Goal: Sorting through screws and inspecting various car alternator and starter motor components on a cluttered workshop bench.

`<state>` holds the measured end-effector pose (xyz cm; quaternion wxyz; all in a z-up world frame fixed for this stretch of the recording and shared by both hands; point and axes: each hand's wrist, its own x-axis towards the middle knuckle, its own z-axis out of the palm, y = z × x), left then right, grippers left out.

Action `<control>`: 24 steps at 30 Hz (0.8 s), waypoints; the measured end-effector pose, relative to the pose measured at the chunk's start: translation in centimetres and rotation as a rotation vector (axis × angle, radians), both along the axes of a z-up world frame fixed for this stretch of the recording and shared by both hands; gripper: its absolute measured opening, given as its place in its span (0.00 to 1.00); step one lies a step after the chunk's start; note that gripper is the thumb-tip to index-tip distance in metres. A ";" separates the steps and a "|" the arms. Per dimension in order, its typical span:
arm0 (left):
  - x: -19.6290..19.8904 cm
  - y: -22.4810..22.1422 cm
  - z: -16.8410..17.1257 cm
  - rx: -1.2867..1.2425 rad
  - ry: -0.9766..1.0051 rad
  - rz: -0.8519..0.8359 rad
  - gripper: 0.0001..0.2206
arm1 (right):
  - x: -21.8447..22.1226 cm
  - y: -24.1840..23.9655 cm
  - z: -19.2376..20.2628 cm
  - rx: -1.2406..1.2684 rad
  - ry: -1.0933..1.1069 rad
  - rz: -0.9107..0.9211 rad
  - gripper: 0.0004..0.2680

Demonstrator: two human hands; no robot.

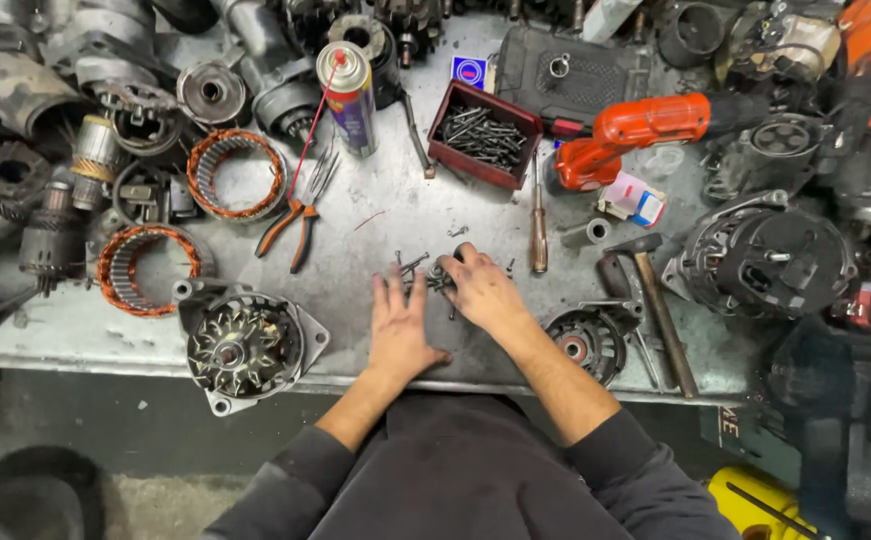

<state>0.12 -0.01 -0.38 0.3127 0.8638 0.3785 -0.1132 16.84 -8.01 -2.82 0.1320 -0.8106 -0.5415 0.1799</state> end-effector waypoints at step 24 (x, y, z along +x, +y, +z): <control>7.5 4.9 -7.2 0.270 -0.202 -0.255 0.07 | 4.6 1.2 -2.2 -0.108 -0.136 0.056 0.08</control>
